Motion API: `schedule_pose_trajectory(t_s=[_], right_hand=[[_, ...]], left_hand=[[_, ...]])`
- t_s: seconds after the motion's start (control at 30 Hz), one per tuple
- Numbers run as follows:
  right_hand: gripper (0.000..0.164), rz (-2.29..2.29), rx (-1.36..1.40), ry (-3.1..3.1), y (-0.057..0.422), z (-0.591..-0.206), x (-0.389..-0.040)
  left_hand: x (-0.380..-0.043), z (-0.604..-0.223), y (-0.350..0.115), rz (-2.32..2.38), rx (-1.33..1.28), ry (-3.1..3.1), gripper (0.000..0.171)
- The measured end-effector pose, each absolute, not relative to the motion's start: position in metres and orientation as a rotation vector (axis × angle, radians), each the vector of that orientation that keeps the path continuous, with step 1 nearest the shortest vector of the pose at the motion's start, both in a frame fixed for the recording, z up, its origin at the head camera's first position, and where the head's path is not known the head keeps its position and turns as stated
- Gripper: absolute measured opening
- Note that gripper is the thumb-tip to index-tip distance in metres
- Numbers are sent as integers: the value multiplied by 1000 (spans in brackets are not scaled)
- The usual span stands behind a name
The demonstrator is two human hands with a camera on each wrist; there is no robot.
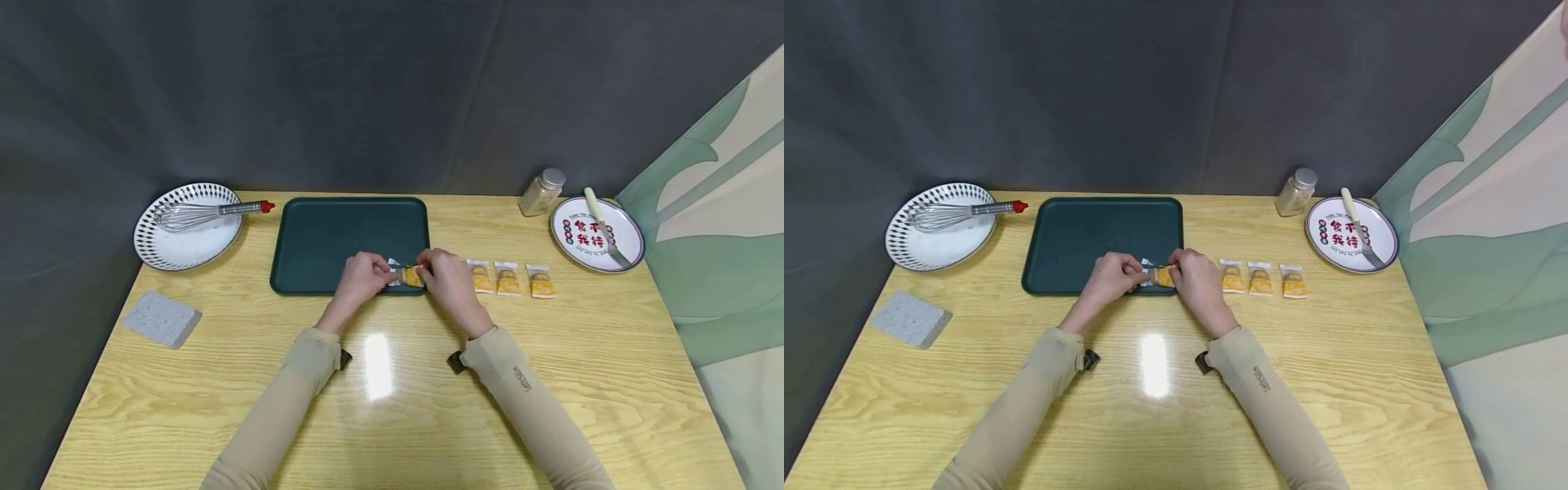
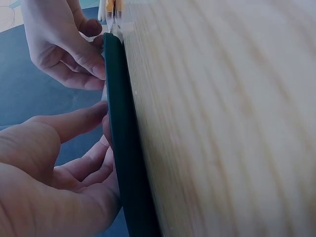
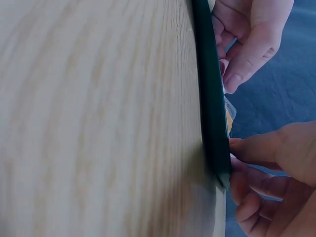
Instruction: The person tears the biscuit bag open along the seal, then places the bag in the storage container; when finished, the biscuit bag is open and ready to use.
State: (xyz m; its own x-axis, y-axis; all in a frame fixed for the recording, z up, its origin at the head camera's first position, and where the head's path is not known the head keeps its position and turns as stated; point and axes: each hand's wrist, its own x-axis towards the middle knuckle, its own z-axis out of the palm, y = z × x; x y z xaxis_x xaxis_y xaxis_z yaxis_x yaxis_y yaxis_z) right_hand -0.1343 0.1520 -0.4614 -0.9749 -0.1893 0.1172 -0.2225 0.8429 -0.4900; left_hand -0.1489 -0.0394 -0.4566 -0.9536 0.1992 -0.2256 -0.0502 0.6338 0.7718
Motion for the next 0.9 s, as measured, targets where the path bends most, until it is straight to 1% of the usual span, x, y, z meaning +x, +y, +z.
schedule_pose_trajectory(t_s=[0.3,0.53,0.67,0.9], right_hand=[[8,727,342,-2964,152,-461,-131],[9,721,373,-2929,153,-462,-129],[13,768,372,-2920,156,-459,-126],[21,1019,312,-2847,173,-443,-120]], left_hand=[[-149,-456,-40,1195,91,2570,20],[-149,-456,-41,1211,146,2572,19],[-148,-456,-42,1238,169,2578,18],[-140,-453,-41,1288,269,2709,13]])
